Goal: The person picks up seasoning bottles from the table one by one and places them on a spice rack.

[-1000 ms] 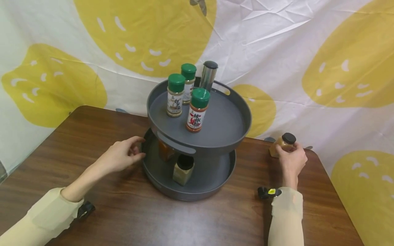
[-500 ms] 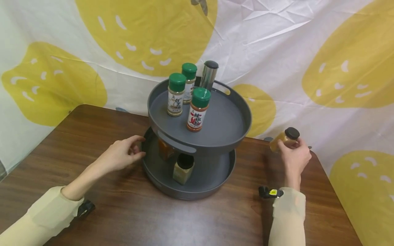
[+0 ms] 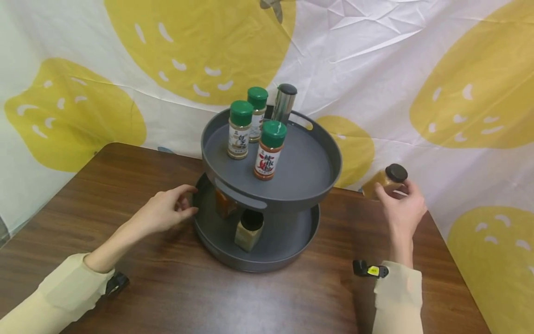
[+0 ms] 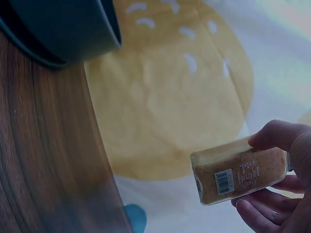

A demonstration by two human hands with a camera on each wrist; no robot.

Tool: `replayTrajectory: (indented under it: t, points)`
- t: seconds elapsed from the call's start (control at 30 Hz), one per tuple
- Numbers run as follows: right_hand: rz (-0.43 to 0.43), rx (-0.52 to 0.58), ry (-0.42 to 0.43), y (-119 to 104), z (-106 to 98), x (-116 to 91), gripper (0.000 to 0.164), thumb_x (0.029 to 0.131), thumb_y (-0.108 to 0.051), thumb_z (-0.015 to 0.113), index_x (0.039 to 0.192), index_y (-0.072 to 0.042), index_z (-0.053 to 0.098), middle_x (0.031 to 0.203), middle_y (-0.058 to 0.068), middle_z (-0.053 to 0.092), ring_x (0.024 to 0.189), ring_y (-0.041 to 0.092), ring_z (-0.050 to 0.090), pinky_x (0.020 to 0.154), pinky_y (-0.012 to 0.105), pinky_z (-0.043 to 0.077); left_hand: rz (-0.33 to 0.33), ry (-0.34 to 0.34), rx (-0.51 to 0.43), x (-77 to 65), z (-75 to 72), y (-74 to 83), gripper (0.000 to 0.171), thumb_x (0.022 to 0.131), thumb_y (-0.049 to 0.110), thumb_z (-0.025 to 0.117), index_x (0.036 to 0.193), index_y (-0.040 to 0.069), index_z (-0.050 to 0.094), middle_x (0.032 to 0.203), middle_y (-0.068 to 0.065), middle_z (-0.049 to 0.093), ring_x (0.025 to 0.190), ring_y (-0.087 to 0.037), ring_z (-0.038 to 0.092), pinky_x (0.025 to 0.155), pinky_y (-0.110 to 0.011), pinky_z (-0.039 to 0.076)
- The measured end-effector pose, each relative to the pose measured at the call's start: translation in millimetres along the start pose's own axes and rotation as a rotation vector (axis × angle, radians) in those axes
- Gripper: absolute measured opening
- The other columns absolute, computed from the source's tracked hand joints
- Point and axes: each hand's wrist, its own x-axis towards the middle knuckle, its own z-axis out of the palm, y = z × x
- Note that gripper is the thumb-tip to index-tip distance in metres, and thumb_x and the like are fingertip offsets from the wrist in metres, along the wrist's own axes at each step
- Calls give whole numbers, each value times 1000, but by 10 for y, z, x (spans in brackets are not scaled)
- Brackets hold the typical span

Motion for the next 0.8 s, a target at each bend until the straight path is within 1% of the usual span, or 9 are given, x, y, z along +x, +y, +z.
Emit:
replayTrajectory:
  t: [0.17, 0.37, 0.6, 0.8]
  points:
    - [-68, 15, -6, -128, 11, -91, 41, 80, -25, 82, 118, -15, 71, 85, -20, 59, 69, -15, 59, 63, 6, 46, 5, 0, -3, 4, 6, 1, 46, 93, 18, 69, 134, 0, 57, 82, -1, 63, 64, -15, 56, 57, -34, 46]
    - [-133, 63, -28, -252, 37, -209, 37, 79, -19, 84, 114, -11, 72, 85, -19, 61, 70, -13, 61, 65, 7, 47, 3, -5, -10, 2, 10, 11, 46, 93, 17, 69, 134, 0, 57, 82, 0, 63, 64, -14, 56, 58, -34, 46]
    - [-163, 84, -99, -358, 76, -333, 39, 81, -16, 83, 118, -8, 71, 89, -15, 62, 75, -10, 63, 67, 8, 49, 5, 0, -6, -3, 5, 3, 46, 93, 17, 70, 134, -1, 57, 82, 0, 63, 64, -15, 56, 59, -34, 46]
    - [-157, 81, -148, -419, 97, -406, 41, 83, -16, 83, 121, -8, 71, 90, -17, 63, 79, -9, 64, 69, 8, 50, 9, 3, -6, -1, 4, -8, 46, 93, 17, 70, 134, -1, 57, 82, 0, 64, 64, -14, 56, 59, -34, 46]
